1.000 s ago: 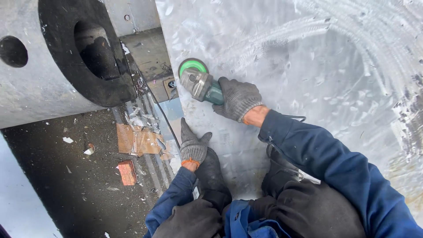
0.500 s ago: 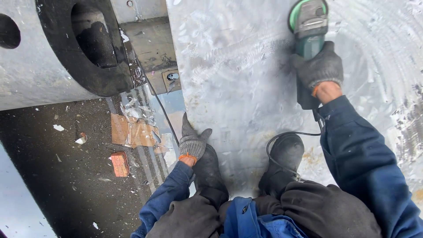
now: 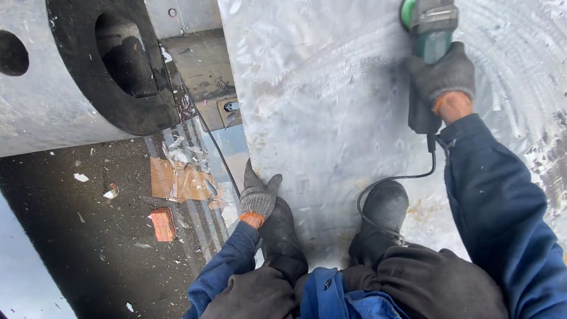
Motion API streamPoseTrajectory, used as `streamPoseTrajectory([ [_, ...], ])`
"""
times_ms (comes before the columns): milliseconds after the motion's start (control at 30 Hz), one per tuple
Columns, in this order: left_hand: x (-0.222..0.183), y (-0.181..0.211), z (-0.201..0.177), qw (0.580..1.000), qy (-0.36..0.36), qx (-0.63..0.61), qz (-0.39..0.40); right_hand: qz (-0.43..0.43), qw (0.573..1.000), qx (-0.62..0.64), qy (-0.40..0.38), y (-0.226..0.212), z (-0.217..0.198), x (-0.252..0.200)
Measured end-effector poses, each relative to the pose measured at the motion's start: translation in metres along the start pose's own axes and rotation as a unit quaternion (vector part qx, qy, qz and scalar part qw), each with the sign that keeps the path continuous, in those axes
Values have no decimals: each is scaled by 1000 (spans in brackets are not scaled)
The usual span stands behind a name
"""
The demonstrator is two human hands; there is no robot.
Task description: Using an angle grinder to smooth or finish the surface of a large metal plate.
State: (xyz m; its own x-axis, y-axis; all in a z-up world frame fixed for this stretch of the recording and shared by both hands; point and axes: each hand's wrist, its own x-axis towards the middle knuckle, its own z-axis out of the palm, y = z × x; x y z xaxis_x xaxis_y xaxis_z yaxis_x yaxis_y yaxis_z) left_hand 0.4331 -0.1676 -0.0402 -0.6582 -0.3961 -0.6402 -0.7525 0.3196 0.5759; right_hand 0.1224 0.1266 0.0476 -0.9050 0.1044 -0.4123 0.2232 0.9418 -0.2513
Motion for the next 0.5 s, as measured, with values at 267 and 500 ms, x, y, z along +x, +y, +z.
streamPoseTrajectory([
  [267,-7,6,-5,1000,3,20,20,-46,993,-6,-109,-79,17,-70],
  [500,-3,-15,1,998,18,5,57,-255,947,-79,-181,-106,49,-85],
])
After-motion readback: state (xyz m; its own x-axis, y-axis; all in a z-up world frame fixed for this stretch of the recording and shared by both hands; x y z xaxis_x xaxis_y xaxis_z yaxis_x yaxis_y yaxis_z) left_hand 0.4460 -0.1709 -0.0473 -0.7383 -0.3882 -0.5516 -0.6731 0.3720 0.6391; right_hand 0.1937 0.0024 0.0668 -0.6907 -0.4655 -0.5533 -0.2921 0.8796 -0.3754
